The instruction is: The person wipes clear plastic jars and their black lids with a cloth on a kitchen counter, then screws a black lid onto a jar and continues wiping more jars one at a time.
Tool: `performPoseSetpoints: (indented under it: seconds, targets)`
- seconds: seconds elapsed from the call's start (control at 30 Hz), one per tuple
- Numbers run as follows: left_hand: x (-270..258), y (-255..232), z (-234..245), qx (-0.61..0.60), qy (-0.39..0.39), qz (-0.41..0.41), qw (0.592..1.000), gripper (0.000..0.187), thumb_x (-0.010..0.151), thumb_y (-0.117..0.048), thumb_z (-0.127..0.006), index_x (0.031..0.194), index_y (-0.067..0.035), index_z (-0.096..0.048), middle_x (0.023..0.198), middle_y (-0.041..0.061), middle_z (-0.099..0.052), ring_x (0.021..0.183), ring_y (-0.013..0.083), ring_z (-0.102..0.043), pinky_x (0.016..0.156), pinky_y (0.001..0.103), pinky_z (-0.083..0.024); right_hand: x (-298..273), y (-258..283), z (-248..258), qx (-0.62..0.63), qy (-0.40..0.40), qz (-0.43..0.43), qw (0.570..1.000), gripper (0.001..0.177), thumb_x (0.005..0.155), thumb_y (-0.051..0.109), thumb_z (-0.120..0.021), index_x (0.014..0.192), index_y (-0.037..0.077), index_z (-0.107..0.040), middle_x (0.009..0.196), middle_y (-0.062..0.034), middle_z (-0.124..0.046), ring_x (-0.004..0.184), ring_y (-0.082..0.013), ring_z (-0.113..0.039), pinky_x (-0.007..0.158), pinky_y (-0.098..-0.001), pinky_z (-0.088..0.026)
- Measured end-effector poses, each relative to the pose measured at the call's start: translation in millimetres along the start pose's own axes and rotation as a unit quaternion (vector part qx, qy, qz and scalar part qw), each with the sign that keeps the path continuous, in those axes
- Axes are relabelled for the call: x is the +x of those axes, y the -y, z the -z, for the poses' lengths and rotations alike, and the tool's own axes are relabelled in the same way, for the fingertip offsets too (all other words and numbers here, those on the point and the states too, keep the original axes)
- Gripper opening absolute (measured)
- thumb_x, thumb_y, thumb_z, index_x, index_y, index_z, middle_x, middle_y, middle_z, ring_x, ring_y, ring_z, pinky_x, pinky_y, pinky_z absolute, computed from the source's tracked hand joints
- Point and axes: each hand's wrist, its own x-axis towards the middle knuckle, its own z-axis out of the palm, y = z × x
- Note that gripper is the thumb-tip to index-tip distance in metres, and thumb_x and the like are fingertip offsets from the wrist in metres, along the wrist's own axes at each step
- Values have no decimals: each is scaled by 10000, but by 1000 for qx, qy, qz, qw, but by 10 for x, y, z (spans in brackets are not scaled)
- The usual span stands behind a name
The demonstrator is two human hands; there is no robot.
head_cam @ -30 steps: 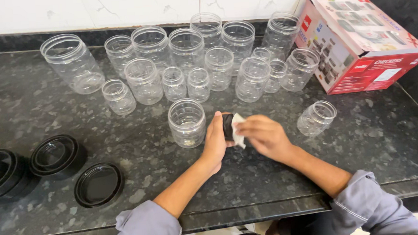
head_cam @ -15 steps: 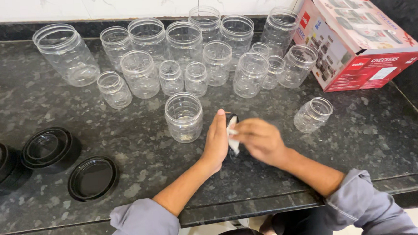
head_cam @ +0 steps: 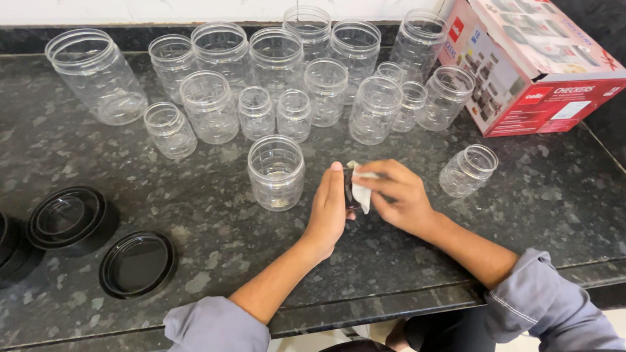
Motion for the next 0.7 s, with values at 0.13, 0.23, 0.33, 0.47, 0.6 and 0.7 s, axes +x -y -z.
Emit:
performPoseSetpoints:
  seconds: [0.13, 0.23, 0.33, 0.47, 0.6, 0.7]
  targets:
    - [5, 3, 27, -7, -3, -1, 1000, 483, 1089, -487, -329, 1109, -77, -583, 833, 4, -590, 676, 65, -547, 548, 239, -455, 18, 60, 18, 28, 26, 23, 999, 468, 745, -50, -687, 1208, 13, -695, 1278, -178, -649, 1118, -342, -669, 935, -394, -544]
    - [18, 9, 38, 40, -11, -17, 999, 501, 1095, -488, -350, 1121, -58, -607, 835, 18, -598, 669, 71, -544, 548, 244, -460, 39, 47, 5, 31, 28, 23, 999, 400, 795, -64, -695, 1182, 33, -720, 1286, -159, -660, 1137, -327, -682, 955, -384, -550]
    - [14, 15, 30, 85, -7, -35, 996, 471, 1075, -484, -377, 1149, -77, -602, 873, 6, -610, 679, 69, -545, 561, 240, -466, 24, 1, 5, 22, -12, -33, 999, 371, 829, -95, -674, 1158, 63, -741, 1317, -168, -675, 1184, -332, -690, 978, -379, -558]
    - [13, 22, 16, 69, 9, -62, 996, 451, 1082, -480, -394, 1184, -85, -585, 927, -3, -610, 755, 58, -556, 602, 240, -468, -48, -18, 6, 1, -24, 13, 1000, 426, 761, -110, -636, 1119, 87, -759, 1250, -141, -718, 1118, -313, -715, 937, -376, -577]
    - [22, 74, 3, 2, 21, 14, 1000, 424, 1050, -494, -370, 1217, -157, -565, 978, -46, -627, 818, 37, -571, 655, 231, -480, -86, -20, -11, -4, -16, 36, 999, 380, 790, -122, -655, 1095, 85, -749, 1219, -92, -747, 1077, -292, -741, 913, -378, -596]
    - [35, 139, 4, -53, 30, 31, 998, 436, 1060, -511, -378, 1197, -154, -588, 958, -20, -618, 801, 61, -558, 649, 247, -467, -77, -33, -37, 54, -67, -111, 990, 368, 803, -121, -660, 1106, 70, -745, 1322, -172, -670, 995, -269, -739, 841, -371, -594]
